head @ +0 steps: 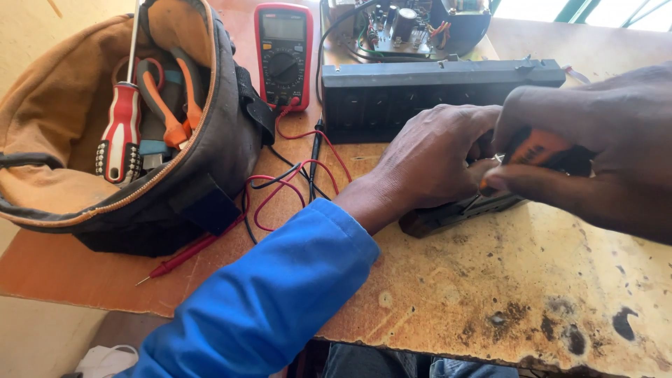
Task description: The person uses a screwdriver to remove screws from a small black electronic device on a workbench, then detaches a metal antenna and sets it aside. The person continues to unscrew and separate the device casing, revealing internal components including a speaker and circuit board.
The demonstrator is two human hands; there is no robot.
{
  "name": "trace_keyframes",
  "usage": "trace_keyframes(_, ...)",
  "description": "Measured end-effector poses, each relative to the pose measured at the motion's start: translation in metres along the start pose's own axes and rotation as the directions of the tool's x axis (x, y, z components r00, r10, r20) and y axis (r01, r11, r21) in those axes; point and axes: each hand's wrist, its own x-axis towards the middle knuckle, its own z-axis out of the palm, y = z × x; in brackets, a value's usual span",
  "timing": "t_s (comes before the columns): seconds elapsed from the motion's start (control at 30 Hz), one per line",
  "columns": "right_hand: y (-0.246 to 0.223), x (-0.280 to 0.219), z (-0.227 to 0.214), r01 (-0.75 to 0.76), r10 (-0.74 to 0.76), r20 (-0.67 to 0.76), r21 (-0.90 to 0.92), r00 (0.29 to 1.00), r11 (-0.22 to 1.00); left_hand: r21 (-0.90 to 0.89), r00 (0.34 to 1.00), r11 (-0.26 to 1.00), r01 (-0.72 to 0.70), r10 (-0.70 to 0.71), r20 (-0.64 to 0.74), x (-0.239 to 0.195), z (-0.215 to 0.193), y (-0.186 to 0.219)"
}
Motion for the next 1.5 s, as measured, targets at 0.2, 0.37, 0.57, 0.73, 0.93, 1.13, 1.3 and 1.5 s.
trace_keyframes(0.2,0.022,0.004,0.019,0.32,-0.301,-0.114,0.426,0.947,0.846,0.042,0.999,0.998,0.045,-0.046,0.028,0.002,0.005,-0.004)
trace_keyframes(0.37,0.059,-0.001,0.082,-0.071,0.073,0.021,0.603,0.997,0.794,0.004,0.997,0.998,0.068,-0.068,0.026,0.001,0.007,-0.005)
trace_keyframes(0.57,0.023,-0.001,0.045,-0.026,0.038,-0.013,0.515,0.999,0.857,0.022,0.998,0.998,0.051,-0.052,0.023,0.003,0.009,-0.006)
trace_keyframes(0.73,0.014,0.01,0.023,0.337,-0.296,-0.166,0.553,0.941,0.762,0.051,0.999,0.998,0.049,-0.049,0.015,0.003,0.011,-0.009)
trace_keyframes(0.93,0.023,0.011,0.054,0.069,-0.035,-0.07,0.579,0.997,0.812,0.024,0.999,0.999,0.033,-0.033,0.006,0.003,0.011,-0.012)
trace_keyframes(1.13,0.042,0.005,0.063,0.131,-0.096,-0.092,0.543,0.991,0.83,-0.054,0.991,0.998,-0.029,0.036,0.128,0.004,-0.004,-0.01)
trace_keyframes(1.3,0.051,0.01,0.068,0.253,-0.22,-0.125,0.505,0.967,0.825,-0.557,0.877,0.799,-0.227,0.416,0.24,0.008,-0.022,-0.011)
trace_keyframes(1.5,0.062,0.01,0.065,0.354,-0.313,-0.166,0.448,0.935,0.821,-0.616,0.873,0.773,-0.148,0.395,0.286,0.008,-0.02,-0.014)
